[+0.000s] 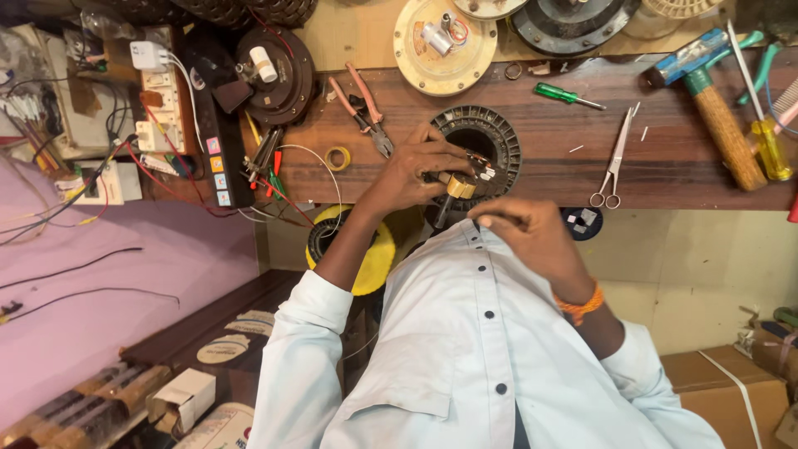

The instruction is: The person works at a cluttered workbench fitting copper coil windings into a circular motor stator housing. They press and reposition the coils and small components inside the housing with both hands, adjusting the parts repeatedly to seat them in place.

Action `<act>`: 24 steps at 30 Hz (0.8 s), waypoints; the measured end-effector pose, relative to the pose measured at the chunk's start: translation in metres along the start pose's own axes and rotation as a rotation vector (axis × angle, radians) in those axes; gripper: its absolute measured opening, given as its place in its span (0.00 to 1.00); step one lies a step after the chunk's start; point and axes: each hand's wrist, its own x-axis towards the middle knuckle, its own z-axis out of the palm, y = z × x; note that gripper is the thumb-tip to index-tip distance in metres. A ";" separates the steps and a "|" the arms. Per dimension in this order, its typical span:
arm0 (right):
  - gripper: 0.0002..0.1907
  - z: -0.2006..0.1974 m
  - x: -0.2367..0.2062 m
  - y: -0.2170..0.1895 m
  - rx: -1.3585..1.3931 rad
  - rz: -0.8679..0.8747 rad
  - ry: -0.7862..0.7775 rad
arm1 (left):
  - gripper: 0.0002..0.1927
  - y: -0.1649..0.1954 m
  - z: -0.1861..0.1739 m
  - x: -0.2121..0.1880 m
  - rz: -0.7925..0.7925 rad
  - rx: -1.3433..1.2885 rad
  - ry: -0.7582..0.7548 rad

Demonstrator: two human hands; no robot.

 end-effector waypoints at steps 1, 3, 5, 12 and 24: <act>0.08 0.009 -0.001 0.002 -0.077 -0.056 0.029 | 0.26 -0.001 0.001 0.002 0.003 -0.006 -0.002; 0.09 0.024 -0.001 0.009 -0.272 -0.185 0.103 | 0.25 -0.003 0.003 0.006 0.008 -0.023 -0.004; 0.11 0.036 -0.001 0.021 -0.506 -0.327 0.188 | 0.22 -0.006 0.004 0.007 0.031 -0.037 -0.004; 0.07 0.040 -0.008 0.035 -0.752 -0.344 0.277 | 0.17 -0.002 0.029 -0.033 0.419 0.395 0.426; 0.02 0.017 -0.006 -0.060 -0.875 -0.426 0.251 | 0.05 0.018 0.086 -0.041 -0.003 -0.343 0.687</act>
